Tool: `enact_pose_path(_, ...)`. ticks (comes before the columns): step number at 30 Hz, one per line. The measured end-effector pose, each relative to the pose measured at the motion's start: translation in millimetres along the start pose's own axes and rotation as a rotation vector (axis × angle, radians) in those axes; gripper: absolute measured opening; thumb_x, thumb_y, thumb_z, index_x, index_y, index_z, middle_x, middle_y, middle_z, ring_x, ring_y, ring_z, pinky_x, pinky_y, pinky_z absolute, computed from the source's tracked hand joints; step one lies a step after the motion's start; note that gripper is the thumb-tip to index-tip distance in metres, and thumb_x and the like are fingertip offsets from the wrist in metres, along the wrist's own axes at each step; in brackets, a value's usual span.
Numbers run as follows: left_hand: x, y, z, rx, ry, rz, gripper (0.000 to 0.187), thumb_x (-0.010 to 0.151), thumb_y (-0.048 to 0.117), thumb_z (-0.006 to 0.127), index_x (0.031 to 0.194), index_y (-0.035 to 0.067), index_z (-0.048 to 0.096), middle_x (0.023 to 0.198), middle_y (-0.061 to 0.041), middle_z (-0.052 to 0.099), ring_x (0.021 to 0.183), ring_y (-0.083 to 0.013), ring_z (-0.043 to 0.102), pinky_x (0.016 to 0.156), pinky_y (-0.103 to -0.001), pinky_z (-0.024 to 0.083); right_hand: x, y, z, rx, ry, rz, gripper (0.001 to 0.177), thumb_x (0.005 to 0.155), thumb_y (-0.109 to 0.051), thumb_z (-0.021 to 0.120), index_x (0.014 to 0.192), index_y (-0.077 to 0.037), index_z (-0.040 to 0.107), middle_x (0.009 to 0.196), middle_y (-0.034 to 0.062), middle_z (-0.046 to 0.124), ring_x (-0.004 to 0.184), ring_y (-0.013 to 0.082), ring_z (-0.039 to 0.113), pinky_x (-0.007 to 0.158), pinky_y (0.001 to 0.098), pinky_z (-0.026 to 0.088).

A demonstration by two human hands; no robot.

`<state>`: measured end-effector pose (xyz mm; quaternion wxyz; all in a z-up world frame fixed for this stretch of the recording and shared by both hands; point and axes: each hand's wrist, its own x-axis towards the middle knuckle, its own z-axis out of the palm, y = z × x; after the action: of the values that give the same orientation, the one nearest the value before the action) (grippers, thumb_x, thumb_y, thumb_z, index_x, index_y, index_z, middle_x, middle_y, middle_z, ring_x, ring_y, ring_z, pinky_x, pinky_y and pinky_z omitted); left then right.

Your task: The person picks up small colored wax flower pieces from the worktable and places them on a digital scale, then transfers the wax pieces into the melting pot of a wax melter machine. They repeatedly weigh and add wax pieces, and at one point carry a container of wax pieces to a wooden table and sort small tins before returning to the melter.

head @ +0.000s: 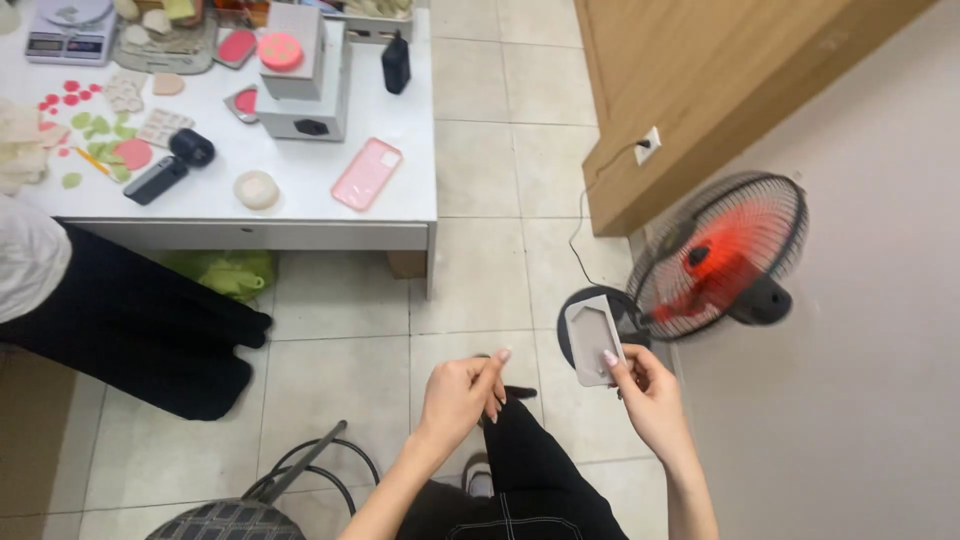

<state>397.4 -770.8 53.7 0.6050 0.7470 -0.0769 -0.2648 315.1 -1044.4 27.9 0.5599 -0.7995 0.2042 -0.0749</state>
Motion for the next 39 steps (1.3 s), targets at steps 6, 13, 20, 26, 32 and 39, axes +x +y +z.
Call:
enact_pose_path(6,104.3,-2.8,-102.9,-0.010,0.434,0.190,0.030,0.099,0.022,0.060,0.122,0.006,0.069,0.072,-0.003,0.078,0.057,-0.0138,0.071,0.057,-0.029,0.053,191.1,-111.0,99.9,-0.408,-0.049,-0.237,0.028,0.099,-0.019,0.065,0.121,-0.002,0.067,0.069,0.0077,0.061,0.059,0.0161,0.055,0.057,0.0338,0.046)
enact_pose_path(13,199.3,24.4,-204.1,0.017,0.680,-0.278,0.040,0.108,0.024,0.055,0.093,-0.005,0.079,0.069,-0.011,0.076,0.068,-0.0214,0.075,0.071,-0.032,0.056,415.7,-205.8,245.0,-0.358,-0.253,-0.419,0.034,0.100,-0.014,0.056,0.132,-0.005,0.051,0.076,0.0131,0.062,0.062,0.0278,0.061,0.059,0.0401,0.047)
enact_pose_path(20,266.7,26.1,-280.9,-0.192,0.905,-0.146,0.036,0.099,0.013,0.052,0.135,0.010,0.058,0.099,-0.007,0.080,0.094,-0.0161,0.076,0.084,-0.031,0.057,537.9,-272.3,366.3,-0.376,-0.348,-0.624,0.023,0.104,-0.014,0.055,0.126,-0.007,0.053,0.079,0.0116,0.065,0.074,0.0287,0.067,0.068,0.0416,0.050)
enact_pose_path(26,321.3,20.9,-394.7,-0.145,0.961,-0.098,0.034,0.100,0.014,0.057,0.134,0.009,0.058,0.109,-0.007,0.077,0.097,-0.0163,0.074,0.078,-0.032,0.056,575.1,-308.5,421.8,-0.447,-0.391,-0.431,0.024,0.104,-0.017,0.054,0.127,-0.011,0.059,0.074,0.0132,0.064,0.067,0.0260,0.063,0.066,0.0403,0.048)
enact_pose_path(32,386.2,4.5,-563.1,-0.036,1.104,0.054,0.035,0.100,0.014,0.063,0.133,0.003,0.055,0.109,-0.010,0.072,0.095,-0.0175,0.070,0.078,-0.031,0.055,619.9,-317.3,484.5,-0.481,-0.526,-0.348,0.026,0.102,-0.021,0.055,0.127,-0.015,0.060,0.078,0.0094,0.068,0.070,0.0254,0.065,0.068,0.0400,0.050)
enact_pose_path(39,487.5,-62.1,-761.5,0.337,1.282,-0.053,0.079,0.087,0.035,0.085,0.142,-0.002,0.041,0.122,-0.019,0.054,0.103,-0.0307,0.060,0.086,-0.042,0.052,629.3,-335.0,530.5,-0.744,-0.485,-0.290,0.032,0.099,-0.028,0.060,0.131,-0.025,0.065,0.105,0.0117,0.063,0.074,0.0255,0.069,0.074,0.0394,0.055)
